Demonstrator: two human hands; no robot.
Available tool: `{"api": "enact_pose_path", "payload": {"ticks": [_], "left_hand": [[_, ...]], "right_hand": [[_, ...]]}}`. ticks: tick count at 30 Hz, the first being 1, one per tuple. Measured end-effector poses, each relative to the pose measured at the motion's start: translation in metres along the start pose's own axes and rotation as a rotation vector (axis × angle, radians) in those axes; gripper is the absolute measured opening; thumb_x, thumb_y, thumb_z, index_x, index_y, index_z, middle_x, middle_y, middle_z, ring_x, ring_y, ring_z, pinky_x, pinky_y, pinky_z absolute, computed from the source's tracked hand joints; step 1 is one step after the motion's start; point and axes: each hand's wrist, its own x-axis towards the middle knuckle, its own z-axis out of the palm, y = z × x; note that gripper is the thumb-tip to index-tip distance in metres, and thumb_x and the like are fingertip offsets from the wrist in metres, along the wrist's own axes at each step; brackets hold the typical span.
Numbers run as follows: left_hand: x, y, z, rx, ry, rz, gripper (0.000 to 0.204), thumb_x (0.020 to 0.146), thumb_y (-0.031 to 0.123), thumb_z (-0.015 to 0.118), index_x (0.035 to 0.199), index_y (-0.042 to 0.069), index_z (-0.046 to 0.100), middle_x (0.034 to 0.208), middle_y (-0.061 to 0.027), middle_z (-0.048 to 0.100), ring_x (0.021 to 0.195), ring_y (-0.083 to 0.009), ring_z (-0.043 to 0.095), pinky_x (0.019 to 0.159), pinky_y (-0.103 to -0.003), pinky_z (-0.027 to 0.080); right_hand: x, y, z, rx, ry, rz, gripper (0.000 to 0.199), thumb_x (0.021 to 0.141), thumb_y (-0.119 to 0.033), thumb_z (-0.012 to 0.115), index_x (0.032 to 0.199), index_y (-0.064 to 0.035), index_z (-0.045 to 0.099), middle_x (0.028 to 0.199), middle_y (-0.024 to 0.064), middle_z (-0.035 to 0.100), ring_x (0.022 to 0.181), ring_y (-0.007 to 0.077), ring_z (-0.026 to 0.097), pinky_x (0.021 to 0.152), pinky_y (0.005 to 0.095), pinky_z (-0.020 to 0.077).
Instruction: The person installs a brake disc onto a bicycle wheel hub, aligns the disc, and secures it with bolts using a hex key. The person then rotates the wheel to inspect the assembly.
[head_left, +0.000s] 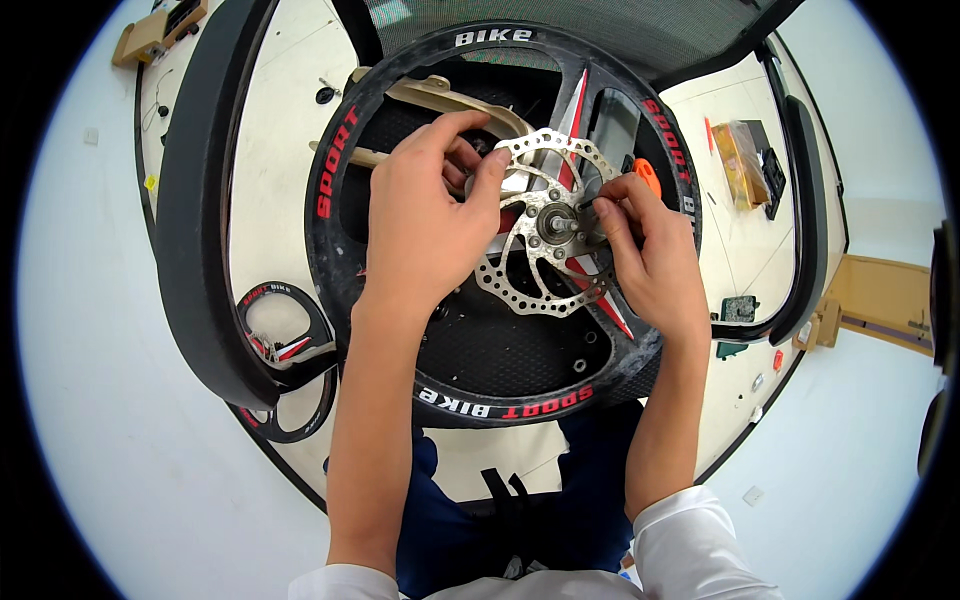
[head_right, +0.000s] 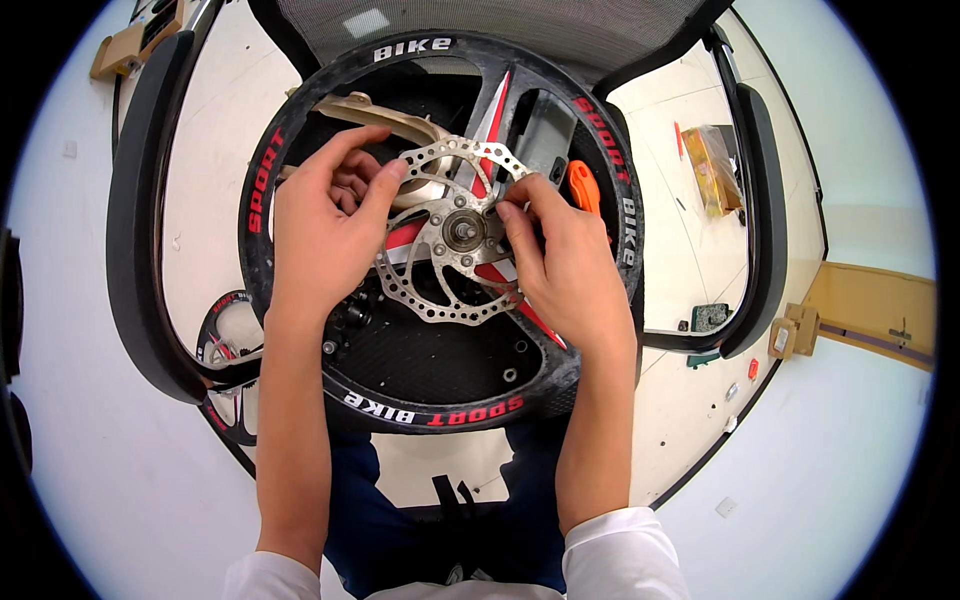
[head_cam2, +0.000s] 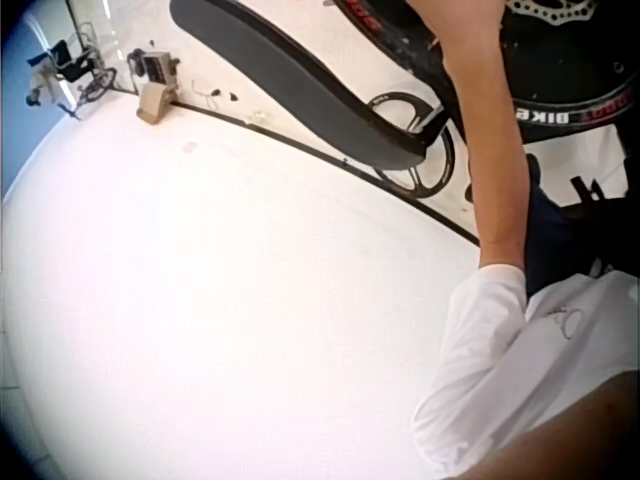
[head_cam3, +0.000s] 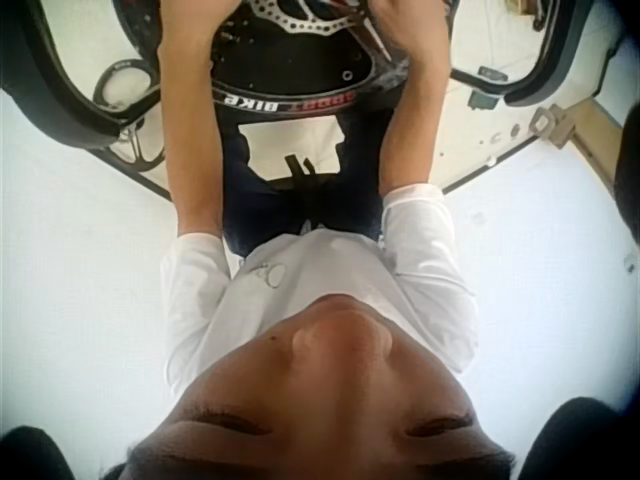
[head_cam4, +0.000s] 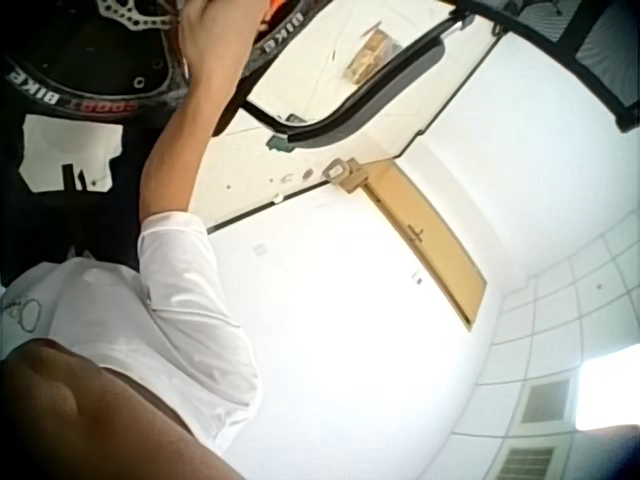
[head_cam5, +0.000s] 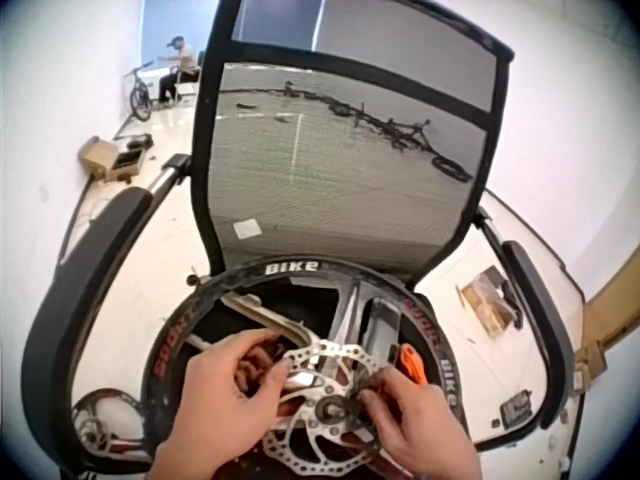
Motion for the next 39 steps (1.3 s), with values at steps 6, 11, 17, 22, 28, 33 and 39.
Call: {"api": "enact_pose_path", "payload": {"ticks": [6, 11, 17, 22, 28, 33, 39], "left_hand": [[-0.001, 0.001, 0.001, 0.004, -0.076, -0.087, 0.028, 0.093, 0.018, 0.069, 0.115, 0.000, 0.070, 0.072, -0.0115, 0.067, 0.058, -0.0202, 0.063, 0.060, -0.033, 0.051], [-0.001, 0.004, 0.000, -0.032, -0.076, -0.098, 0.024, 0.095, 0.012, 0.070, 0.115, -0.001, 0.070, 0.073, -0.0016, 0.064, 0.063, -0.0041, 0.053, 0.058, -0.022, 0.045], [-0.002, -0.003, -0.003, -0.045, -0.086, -0.075, 0.024, 0.096, 0.013, 0.069, 0.114, -0.002, 0.069, 0.072, -0.0033, 0.066, 0.062, -0.0052, 0.055, 0.059, -0.023, 0.045], [0.000, -0.002, -0.007, -0.098, -0.125, -0.108, 0.027, 0.094, 0.019, 0.067, 0.111, -0.002, 0.070, 0.073, -0.0153, 0.071, 0.060, -0.0248, 0.066, 0.062, -0.036, 0.051], [0.002, -0.002, -0.005, -0.103, -0.111, -0.093, 0.022, 0.094, 0.013, 0.064, 0.106, -0.004, 0.072, 0.080, -0.0196, 0.072, 0.074, -0.0350, 0.071, 0.071, -0.041, 0.054], [-0.001, -0.014, 0.003, -0.088, -0.035, 0.027, 0.022, 0.094, 0.004, 0.060, 0.108, -0.005, 0.073, 0.093, -0.0209, 0.075, 0.082, -0.0308, 0.074, 0.077, -0.036, 0.056], [-0.004, -0.018, 0.005, -0.100, 0.003, 0.052, 0.021, 0.093, 0.003, 0.061, 0.108, -0.006, 0.073, 0.095, -0.0220, 0.074, 0.085, -0.0327, 0.074, 0.078, -0.037, 0.056]], "right_hand": [[-0.002, 0.007, 0.009, -0.069, 0.063, -0.089, 0.010, 0.099, -0.006, 0.061, 0.104, 0.0030, 0.059, 0.071, 0.0167, 0.060, 0.058, 0.0246, 0.053, 0.060, 0.0330, 0.0434], [-0.006, 0.002, 0.013, -0.172, 0.074, -0.131, 0.010, 0.100, -0.011, 0.060, 0.102, -0.0006, 0.058, 0.082, 0.0210, 0.066, 0.073, 0.0412, 0.065, 0.066, 0.0462, 0.0502], [-0.007, 0.002, 0.015, -0.390, 0.030, -0.189, 0.012, 0.099, -0.006, 0.060, 0.109, -0.0013, 0.061, 0.085, 0.0242, 0.068, 0.078, 0.0450, 0.066, 0.068, 0.0495, 0.0518], [-0.012, -0.004, 0.027, -0.448, 0.120, -0.164, 0.013, 0.099, -0.005, 0.058, 0.108, 0.0021, 0.063, 0.081, 0.0264, 0.067, 0.073, 0.0446, 0.065, 0.064, 0.0492, 0.0506], [-0.014, -0.013, 0.042, -0.353, 0.253, -0.087, 0.011, 0.099, -0.004, 0.058, 0.102, 0.0036, 0.065, 0.080, 0.0271, 0.066, 0.073, 0.0451, 0.065, 0.063, 0.0471, 0.0503], [-0.010, -0.001, 0.027, -0.428, 0.142, -0.166, 0.012, 0.098, -0.004, 0.060, 0.106, 0.0031, 0.065, 0.084, 0.0270, 0.068, 0.076, 0.0448, 0.066, 0.066, 0.0478, 0.0517], [0.006, 0.017, -0.002, -0.513, -0.115, -0.435, 0.017, 0.094, -0.002, 0.064, 0.111, 0.0008, 0.062, 0.089, 0.0226, 0.069, 0.074, 0.0428, 0.068, 0.064, 0.0476, 0.0541]]}}
